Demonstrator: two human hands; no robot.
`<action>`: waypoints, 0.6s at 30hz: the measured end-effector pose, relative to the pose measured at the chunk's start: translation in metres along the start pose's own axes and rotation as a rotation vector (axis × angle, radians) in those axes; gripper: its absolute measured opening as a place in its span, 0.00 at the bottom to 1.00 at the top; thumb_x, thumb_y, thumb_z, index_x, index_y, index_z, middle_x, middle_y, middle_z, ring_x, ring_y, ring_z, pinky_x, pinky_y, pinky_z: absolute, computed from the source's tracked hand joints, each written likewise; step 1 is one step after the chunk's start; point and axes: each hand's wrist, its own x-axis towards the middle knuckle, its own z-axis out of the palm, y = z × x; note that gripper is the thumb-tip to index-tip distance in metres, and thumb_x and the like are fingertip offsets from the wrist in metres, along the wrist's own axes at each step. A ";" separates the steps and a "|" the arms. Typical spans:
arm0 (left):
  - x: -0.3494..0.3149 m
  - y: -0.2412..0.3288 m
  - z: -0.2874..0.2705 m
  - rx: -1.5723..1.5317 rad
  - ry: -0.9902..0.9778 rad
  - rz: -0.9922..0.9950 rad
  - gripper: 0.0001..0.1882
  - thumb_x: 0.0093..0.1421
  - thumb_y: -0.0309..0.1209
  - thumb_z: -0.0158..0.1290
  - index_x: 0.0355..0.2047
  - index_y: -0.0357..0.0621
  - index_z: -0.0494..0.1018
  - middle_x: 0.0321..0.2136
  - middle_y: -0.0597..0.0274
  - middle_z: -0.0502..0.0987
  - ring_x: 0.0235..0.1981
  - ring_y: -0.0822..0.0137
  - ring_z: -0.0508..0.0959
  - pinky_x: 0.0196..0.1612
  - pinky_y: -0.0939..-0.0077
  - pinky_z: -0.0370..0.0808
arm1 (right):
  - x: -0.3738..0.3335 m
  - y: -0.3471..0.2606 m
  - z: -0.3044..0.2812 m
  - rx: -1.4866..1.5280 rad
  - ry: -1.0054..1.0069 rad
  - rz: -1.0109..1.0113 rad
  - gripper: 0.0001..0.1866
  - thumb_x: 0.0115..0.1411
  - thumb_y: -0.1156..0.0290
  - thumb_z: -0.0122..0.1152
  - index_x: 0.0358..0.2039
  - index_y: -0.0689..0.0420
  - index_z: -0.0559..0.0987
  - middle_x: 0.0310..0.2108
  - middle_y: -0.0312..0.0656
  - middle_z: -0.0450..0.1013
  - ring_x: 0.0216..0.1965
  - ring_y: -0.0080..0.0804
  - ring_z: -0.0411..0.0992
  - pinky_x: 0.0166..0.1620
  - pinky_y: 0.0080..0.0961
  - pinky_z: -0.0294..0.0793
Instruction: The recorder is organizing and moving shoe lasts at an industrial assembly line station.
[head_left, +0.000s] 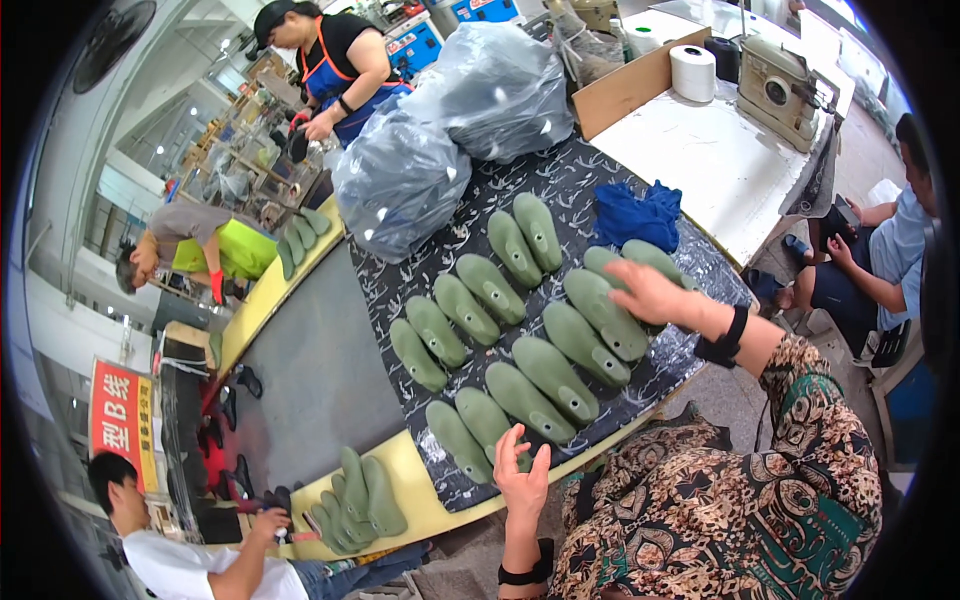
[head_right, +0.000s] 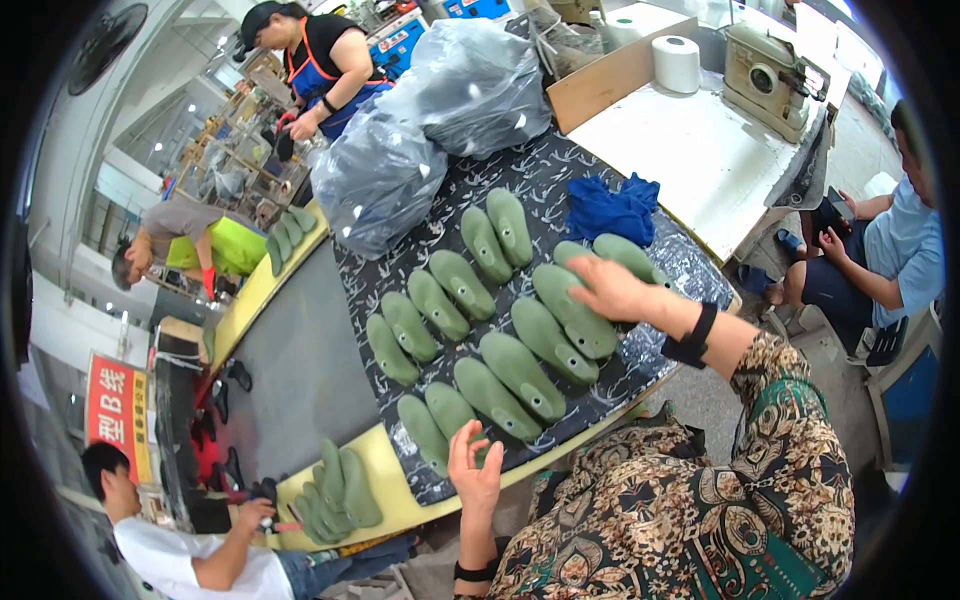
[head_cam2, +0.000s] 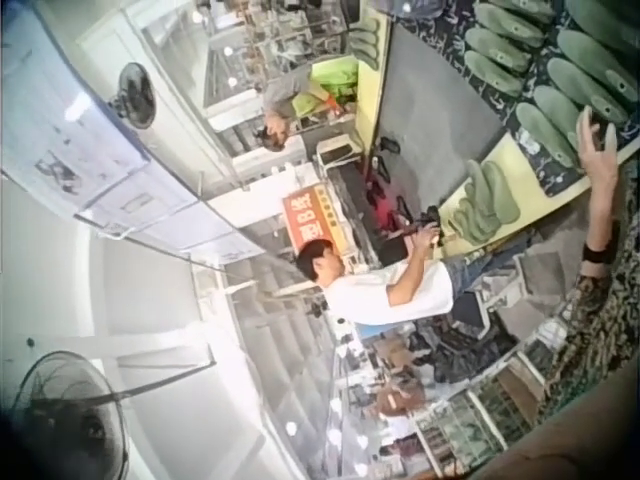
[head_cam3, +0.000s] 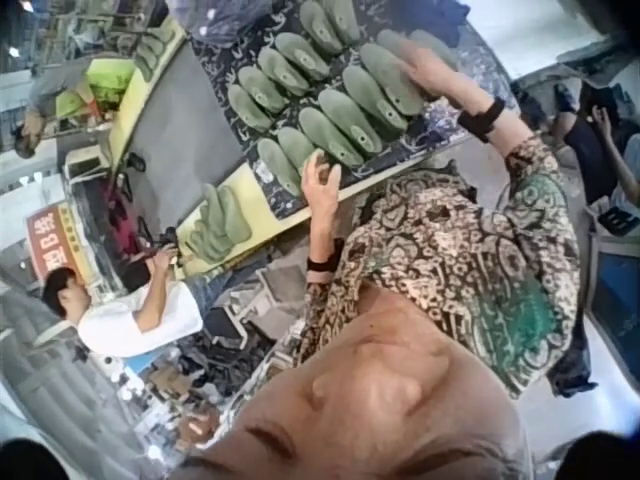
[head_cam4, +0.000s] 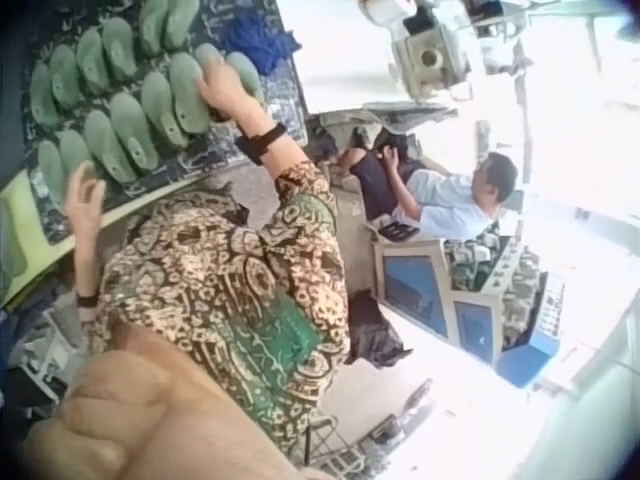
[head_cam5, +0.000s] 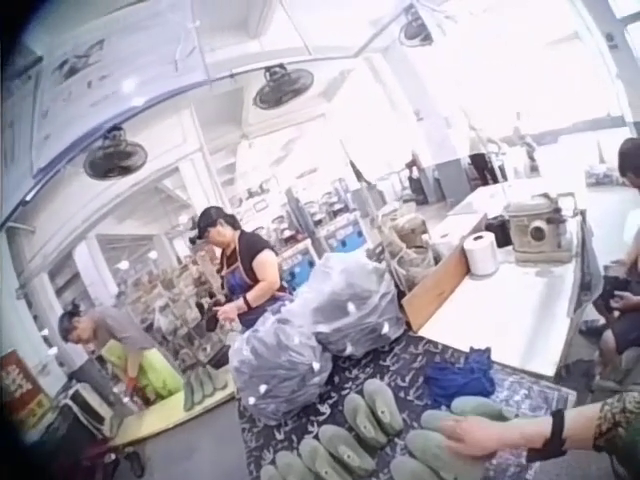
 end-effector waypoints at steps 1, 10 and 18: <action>0.011 0.007 0.009 0.021 -0.015 0.018 0.25 0.49 0.20 0.56 0.49 0.32 0.66 0.46 0.51 0.68 0.46 0.63 0.71 0.43 0.74 0.72 | 0.016 0.022 -0.012 -0.049 0.084 -0.066 0.25 0.54 0.64 0.56 0.50 0.62 0.66 0.46 0.56 0.67 0.47 0.52 0.66 0.49 0.39 0.67; 0.094 0.063 0.102 0.066 -0.182 0.099 0.26 0.48 0.27 0.60 0.48 0.37 0.68 0.46 0.51 0.69 0.41 0.60 0.73 0.41 0.71 0.73 | 0.097 0.175 -0.042 -0.346 -0.207 0.304 0.43 0.50 0.55 0.60 0.62 0.52 0.50 0.57 0.56 0.53 0.57 0.55 0.55 0.51 0.53 0.62; 0.164 0.058 0.161 -0.224 -0.300 -0.026 0.22 0.56 0.26 0.53 0.51 0.37 0.65 0.47 0.56 0.69 0.47 0.65 0.71 0.46 0.74 0.70 | 0.110 0.192 -0.059 0.144 -0.048 0.089 0.24 0.42 0.72 0.65 0.39 0.60 0.66 0.33 0.49 0.68 0.37 0.43 0.68 0.42 0.32 0.67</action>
